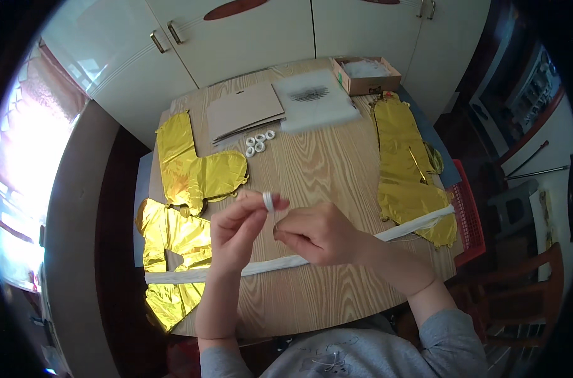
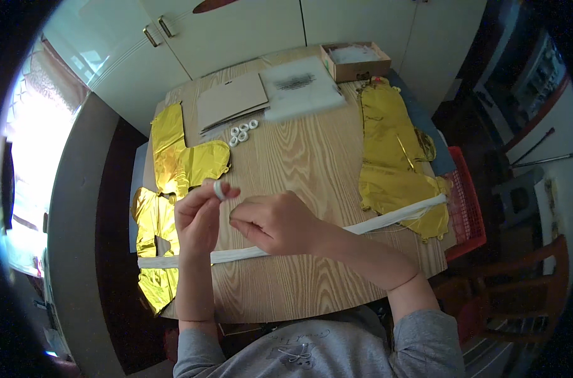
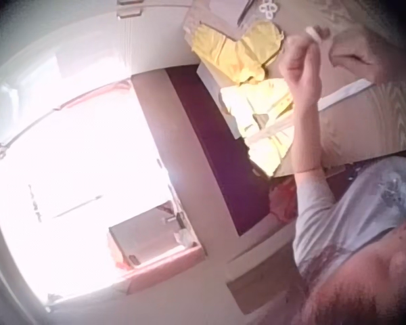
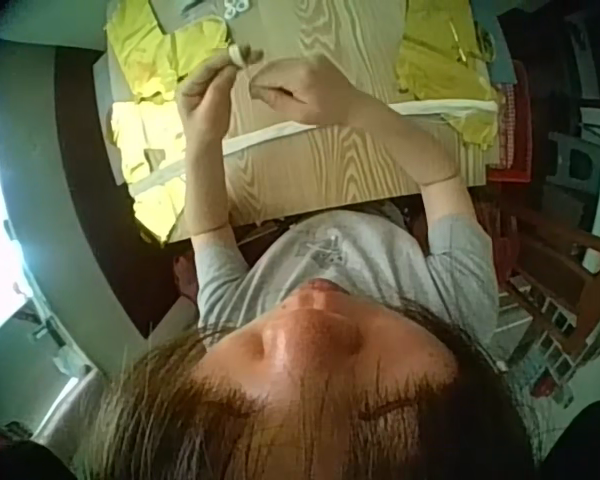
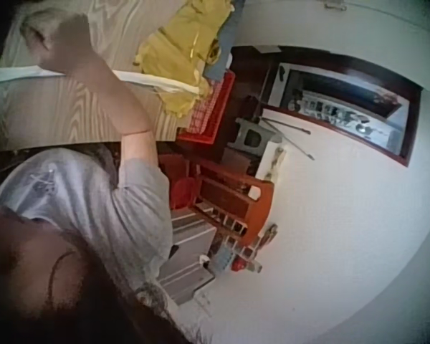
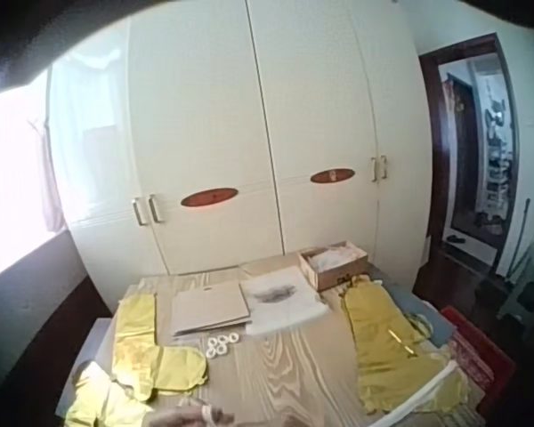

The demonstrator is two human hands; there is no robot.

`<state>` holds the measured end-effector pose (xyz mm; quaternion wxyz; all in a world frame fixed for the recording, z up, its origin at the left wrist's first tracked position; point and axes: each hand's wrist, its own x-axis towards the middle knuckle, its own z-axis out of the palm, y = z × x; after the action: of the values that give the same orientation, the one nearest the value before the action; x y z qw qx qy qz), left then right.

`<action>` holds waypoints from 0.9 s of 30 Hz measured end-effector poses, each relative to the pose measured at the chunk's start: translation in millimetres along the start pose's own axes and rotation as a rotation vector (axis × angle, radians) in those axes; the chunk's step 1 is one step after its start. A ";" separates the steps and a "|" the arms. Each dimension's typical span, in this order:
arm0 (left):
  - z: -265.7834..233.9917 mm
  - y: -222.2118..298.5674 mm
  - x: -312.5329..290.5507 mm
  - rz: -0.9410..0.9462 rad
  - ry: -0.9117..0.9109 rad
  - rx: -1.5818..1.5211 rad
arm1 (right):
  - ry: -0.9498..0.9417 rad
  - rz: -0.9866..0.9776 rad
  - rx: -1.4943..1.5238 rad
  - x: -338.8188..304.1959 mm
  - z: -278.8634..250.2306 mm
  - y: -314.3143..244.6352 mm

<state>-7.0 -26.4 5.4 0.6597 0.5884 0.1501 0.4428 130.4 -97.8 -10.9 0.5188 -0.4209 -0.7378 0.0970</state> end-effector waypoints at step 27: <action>-17.8 -11.7 1.3 0.104 -0.250 0.387 | 0.218 0.029 -0.230 3.6 -5.4 -4.8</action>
<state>-14.3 -13.0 -9.5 0.5242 0.7612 0.1190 0.3628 132.2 -99.7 -3.2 0.5426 -0.4961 -0.6773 -0.0266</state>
